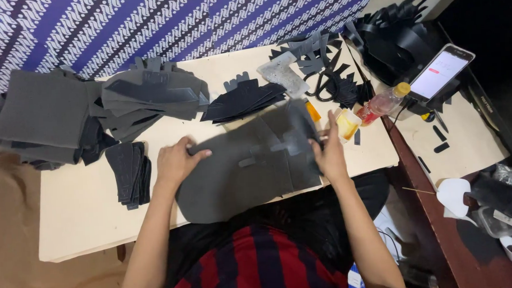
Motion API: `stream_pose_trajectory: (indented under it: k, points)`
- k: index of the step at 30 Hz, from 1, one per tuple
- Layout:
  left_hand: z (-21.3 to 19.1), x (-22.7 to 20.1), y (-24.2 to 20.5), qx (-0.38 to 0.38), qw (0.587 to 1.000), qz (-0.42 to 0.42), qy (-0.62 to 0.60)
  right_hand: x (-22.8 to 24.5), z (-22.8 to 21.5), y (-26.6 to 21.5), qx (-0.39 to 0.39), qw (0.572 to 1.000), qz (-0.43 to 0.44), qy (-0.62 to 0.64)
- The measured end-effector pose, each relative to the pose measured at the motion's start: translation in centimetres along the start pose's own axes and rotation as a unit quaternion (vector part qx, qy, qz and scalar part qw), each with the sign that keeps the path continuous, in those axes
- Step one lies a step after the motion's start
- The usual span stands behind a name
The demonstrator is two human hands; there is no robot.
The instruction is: The person arranges and aligns multiple black rubber shoe components on a work table. They repeatedly pick up individual pieces, place them onto a larger base sheet, and adjust their positions to form a layered assembly. The person handles the parts by hand without using tools.
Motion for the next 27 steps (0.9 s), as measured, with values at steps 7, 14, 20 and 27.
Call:
stream_pose_trajectory:
  k: [7, 14, 20, 27]
  points:
    - [2.1, 7.9, -4.0, 0.097, 0.989, -0.115, -0.017, -0.1, -1.0, -1.7, 0.036, 0.998, 0.042, -0.017]
    - [10.5, 12.5, -6.2, -0.135, 0.852, -0.044, -0.504, -0.8, -0.1, -1.0, 0.025, 0.998, 0.061, -0.014]
    - [5.9, 3.6, -10.0, -0.065, 0.854, -0.085, -0.509, 1.2, -1.3, -0.5, 0.047, 0.997, 0.069, -0.004]
    - [0.3, 4.8, -7.8, -0.196, 0.901, -0.036, -0.385, 2.3, -2.8, -3.6, -0.01, 0.996, 0.043, 0.075]
Point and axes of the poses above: each hand's wrist, its own y-axis towards the middle knuckle, its own z-axis out of the palm, x = y × z, the point moved 5 cm from there along y, towards the middle knuckle, and after that the axes turned 9 degrees about x, right-handed, at the moved point
